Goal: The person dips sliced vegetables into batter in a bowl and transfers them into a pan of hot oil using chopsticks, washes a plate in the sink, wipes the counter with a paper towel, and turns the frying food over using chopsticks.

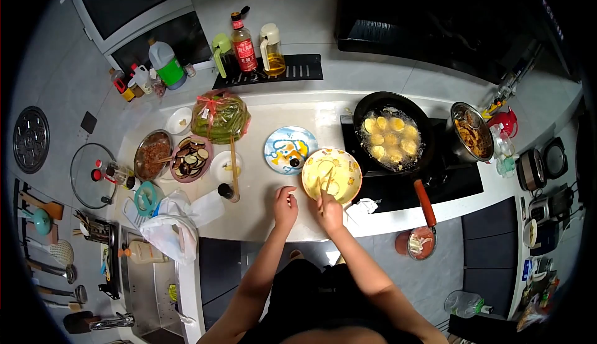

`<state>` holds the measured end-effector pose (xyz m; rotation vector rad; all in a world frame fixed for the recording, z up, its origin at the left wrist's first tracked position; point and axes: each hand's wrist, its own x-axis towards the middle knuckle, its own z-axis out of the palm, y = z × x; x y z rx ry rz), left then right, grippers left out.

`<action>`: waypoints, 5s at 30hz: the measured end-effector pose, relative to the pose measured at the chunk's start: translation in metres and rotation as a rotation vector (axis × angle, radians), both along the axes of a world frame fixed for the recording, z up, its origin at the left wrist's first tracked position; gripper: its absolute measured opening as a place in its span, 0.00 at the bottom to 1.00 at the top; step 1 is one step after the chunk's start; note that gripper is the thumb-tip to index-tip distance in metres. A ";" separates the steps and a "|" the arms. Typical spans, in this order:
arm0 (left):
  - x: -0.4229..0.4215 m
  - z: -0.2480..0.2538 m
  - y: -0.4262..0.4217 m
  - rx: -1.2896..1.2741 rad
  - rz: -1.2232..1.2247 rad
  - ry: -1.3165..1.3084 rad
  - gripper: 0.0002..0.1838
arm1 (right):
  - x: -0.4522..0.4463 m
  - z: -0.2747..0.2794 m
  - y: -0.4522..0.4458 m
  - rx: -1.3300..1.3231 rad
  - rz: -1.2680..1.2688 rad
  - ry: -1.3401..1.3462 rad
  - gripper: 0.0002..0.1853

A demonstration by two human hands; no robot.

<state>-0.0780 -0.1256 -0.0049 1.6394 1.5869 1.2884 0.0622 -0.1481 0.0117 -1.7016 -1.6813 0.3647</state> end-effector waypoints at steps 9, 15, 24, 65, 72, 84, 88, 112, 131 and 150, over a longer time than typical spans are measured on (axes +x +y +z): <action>-0.002 -0.008 0.001 0.012 -0.016 -0.008 0.14 | 0.060 -0.006 0.006 -0.023 -0.261 1.035 0.20; 0.004 0.000 0.000 -0.017 -0.040 -0.026 0.13 | 0.053 0.009 -0.009 0.192 -0.234 0.366 0.12; -0.004 0.001 0.003 0.015 -0.027 -0.015 0.13 | 0.047 -0.001 0.014 0.089 0.009 0.276 0.11; -0.001 -0.004 0.000 0.019 0.016 -0.013 0.14 | 0.079 -0.021 0.005 -0.434 -0.385 1.633 0.25; 0.003 -0.012 0.003 0.074 0.037 -0.007 0.13 | 0.093 -0.022 0.002 -0.351 -0.457 1.552 0.25; 0.009 -0.011 0.006 0.081 0.024 0.005 0.12 | 0.091 -0.007 0.006 -0.168 -0.592 1.507 0.25; 0.016 -0.004 0.005 0.079 -0.001 0.011 0.12 | 0.091 -0.002 0.006 -0.105 -0.652 1.526 0.25; 0.007 -0.006 -0.001 0.072 -0.011 -0.013 0.12 | 0.051 0.029 -0.027 0.171 -0.313 0.526 0.14; 0.009 -0.007 -0.002 0.051 -0.061 -0.028 0.13 | 0.062 0.004 -0.024 0.164 0.099 -0.126 0.10; 0.022 -0.006 0.000 0.055 -0.050 -0.033 0.12 | 0.103 0.020 -0.012 -0.014 -0.432 1.093 0.19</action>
